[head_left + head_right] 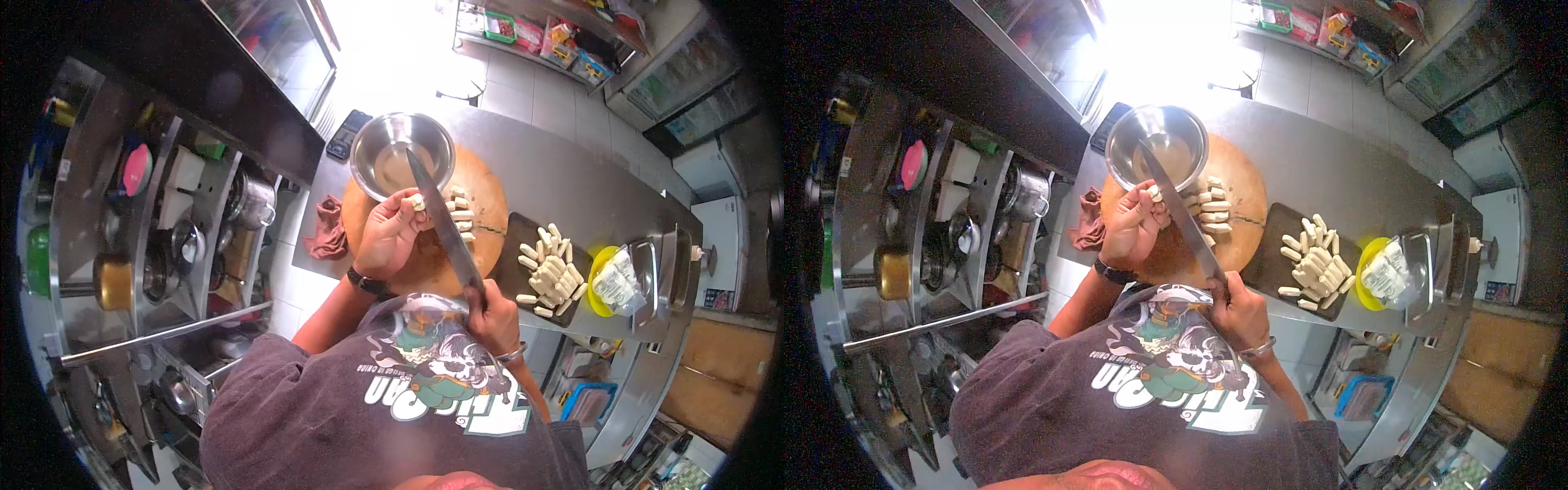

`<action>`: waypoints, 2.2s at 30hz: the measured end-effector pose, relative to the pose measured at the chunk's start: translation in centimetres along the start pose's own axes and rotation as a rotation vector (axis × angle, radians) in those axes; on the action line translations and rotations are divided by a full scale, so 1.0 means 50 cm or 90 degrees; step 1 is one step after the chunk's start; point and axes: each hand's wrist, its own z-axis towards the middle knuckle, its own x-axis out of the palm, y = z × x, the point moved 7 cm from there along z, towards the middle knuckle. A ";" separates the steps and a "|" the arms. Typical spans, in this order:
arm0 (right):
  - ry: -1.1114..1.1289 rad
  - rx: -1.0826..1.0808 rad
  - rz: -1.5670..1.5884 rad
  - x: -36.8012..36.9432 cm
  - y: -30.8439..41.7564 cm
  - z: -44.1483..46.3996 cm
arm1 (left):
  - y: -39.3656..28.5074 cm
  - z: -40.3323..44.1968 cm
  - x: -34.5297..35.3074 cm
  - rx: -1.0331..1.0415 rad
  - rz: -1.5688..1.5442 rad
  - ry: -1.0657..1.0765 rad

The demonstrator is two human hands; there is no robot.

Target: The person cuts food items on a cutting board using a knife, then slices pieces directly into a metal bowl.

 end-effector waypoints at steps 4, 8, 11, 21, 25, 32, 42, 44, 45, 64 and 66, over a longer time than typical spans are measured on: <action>0.006 0.006 0.004 0.002 -0.002 0.000 | -0.005 -0.001 0.016 0.007 0.044 -0.028; 0.001 -0.004 0.019 -0.002 0.005 0.001 | 0.001 -0.003 0.006 0.000 0.057 -0.025; -0.004 -0.013 0.013 -0.002 0.002 0.000 | 0.005 -0.008 0.000 0.006 0.152 -0.017; -0.007 -0.024 0.009 0.002 0.000 0.003 | 0.047 -0.021 0.015 -0.067 0.239 0.023; 0.000 -0.012 0.006 0.007 -0.004 0.007 | 0.035 -0.015 0.005 -0.071 0.301 0.004; -0.081 0.033 0.027 -0.022 -0.023 0.006 | -0.133 0.107 -0.074 0.161 0.897 -0.108; -0.116 0.015 0.070 -0.006 -0.065 0.002 | 0.008 -0.019 -0.057 0.227 1.451 0.249; -0.096 0.008 0.045 -0.015 -0.052 -0.003 | 0.030 -0.013 -0.149 0.178 1.495 0.249; -0.130 0.029 0.023 -0.001 -0.067 -0.005 | 0.042 -0.019 -0.152 0.253 1.499 0.290; -0.247 -0.022 0.039 -0.032 -0.040 -0.049 | 0.076 0.005 0.003 -0.230 0.302 0.079; -0.257 -0.015 0.031 -0.026 -0.044 -0.048 | 0.078 0.019 -0.012 -0.239 0.300 0.088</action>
